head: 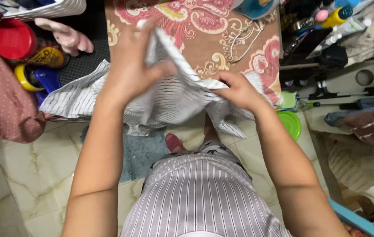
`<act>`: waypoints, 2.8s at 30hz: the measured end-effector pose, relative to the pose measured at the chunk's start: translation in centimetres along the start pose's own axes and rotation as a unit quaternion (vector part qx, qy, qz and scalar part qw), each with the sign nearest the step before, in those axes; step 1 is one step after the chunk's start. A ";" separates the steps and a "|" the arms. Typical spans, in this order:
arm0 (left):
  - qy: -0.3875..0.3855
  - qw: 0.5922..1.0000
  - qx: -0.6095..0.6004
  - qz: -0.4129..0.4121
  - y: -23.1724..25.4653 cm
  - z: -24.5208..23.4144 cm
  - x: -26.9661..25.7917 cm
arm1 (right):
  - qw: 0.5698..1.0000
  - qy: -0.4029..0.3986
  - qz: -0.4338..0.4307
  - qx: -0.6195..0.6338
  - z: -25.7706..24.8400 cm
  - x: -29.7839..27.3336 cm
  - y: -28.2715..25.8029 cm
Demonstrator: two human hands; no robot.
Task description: The person irons a striped shirt on a patterned ironing board. They repeatedly smooth the fabric, reposition the shirt, and use a handheld iron to press different sections, including the sleeves and body, before folding the garment.
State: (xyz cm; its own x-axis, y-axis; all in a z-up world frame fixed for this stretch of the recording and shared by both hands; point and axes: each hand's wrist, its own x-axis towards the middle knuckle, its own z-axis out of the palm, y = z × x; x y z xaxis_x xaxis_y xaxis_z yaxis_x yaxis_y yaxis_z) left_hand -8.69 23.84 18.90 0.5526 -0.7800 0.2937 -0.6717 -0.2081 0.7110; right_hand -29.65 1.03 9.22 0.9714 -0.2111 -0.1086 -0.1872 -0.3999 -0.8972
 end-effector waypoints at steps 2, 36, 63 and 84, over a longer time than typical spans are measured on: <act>-0.027 0.991 0.067 0.113 1.1 0.1 -1.3 | 0.995 -0.039 -0.089 0.036 0.3 1.3 -3.2; -0.305 0.831 -0.222 -0.408 -3.9 -3.4 -21.3 | 0.909 0.302 -0.182 0.223 -2.7 -10.5 -6.8; 0.130 0.863 -0.477 -0.098 -0.2 -1.4 -16.7 | 0.982 -0.099 0.109 0.118 13.9 1.4 6.5; 0.012 0.906 -0.355 -0.229 -11.0 -7.8 -22.3 | 0.994 0.002 0.056 0.098 2.0 -5.4 -5.2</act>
State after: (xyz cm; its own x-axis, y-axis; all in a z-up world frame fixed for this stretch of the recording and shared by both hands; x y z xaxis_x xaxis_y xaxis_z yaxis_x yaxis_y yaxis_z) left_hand -9.81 48.13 9.48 0.7089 -0.6935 -0.1283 0.1134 -0.0675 0.9913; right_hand -33.60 6.03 13.59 0.9454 -0.2487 -0.2105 -0.2613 -0.1930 -0.9458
